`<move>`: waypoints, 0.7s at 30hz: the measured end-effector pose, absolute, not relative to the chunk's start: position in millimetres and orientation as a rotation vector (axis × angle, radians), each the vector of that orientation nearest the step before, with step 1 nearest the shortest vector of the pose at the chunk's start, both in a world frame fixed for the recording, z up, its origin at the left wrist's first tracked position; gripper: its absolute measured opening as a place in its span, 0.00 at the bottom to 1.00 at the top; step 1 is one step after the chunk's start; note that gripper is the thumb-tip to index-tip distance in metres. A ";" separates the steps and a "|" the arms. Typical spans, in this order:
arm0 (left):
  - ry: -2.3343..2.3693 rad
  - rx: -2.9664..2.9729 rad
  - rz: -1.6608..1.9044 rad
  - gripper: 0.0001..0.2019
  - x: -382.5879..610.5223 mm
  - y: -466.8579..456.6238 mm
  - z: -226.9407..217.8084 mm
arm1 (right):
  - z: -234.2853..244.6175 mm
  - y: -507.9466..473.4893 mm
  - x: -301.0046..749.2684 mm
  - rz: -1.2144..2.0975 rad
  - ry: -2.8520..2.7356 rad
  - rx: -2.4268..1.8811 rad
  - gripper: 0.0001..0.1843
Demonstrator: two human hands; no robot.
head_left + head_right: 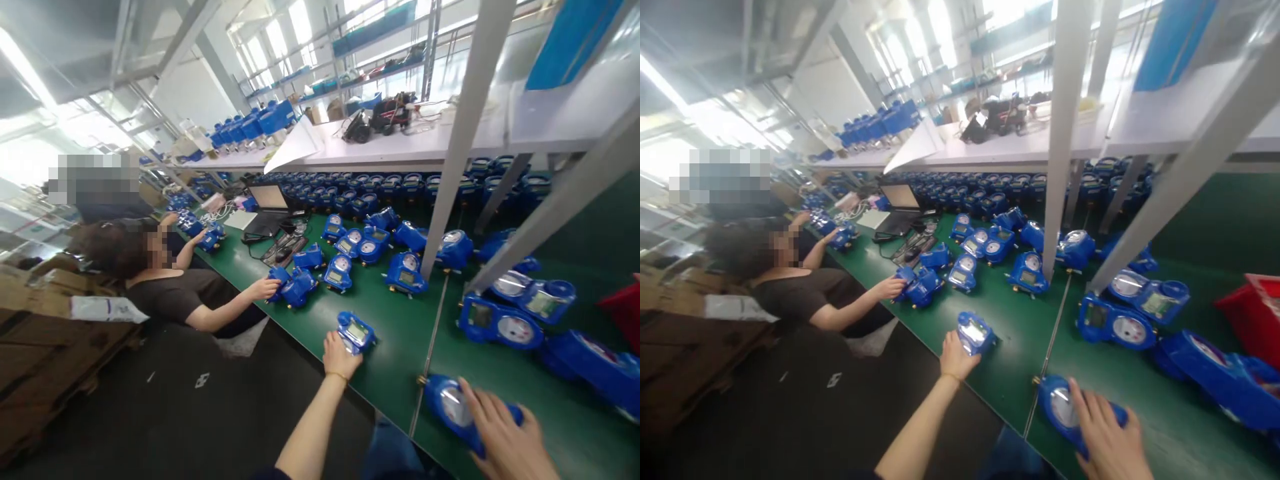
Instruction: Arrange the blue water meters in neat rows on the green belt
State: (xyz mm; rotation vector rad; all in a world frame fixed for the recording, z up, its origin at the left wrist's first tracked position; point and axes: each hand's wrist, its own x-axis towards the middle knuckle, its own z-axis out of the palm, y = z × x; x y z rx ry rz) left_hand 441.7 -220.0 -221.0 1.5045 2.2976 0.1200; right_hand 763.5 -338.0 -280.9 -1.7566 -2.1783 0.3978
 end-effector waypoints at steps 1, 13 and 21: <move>2.357 1.473 0.135 0.28 421.1 -206.1 -221.5 | -275.1 -311.0 733.7 0.330 -2.340 -1.634 0.54; 2.217 1.909 0.465 0.41 307.7 -169.6 -266.4 | -236.7 -118.0 515.9 0.319 -2.600 -0.971 0.26; 2.343 2.023 0.667 0.54 314.6 -150.0 -280.7 | -251.7 -195.0 588.3 0.602 -2.243 -1.696 0.31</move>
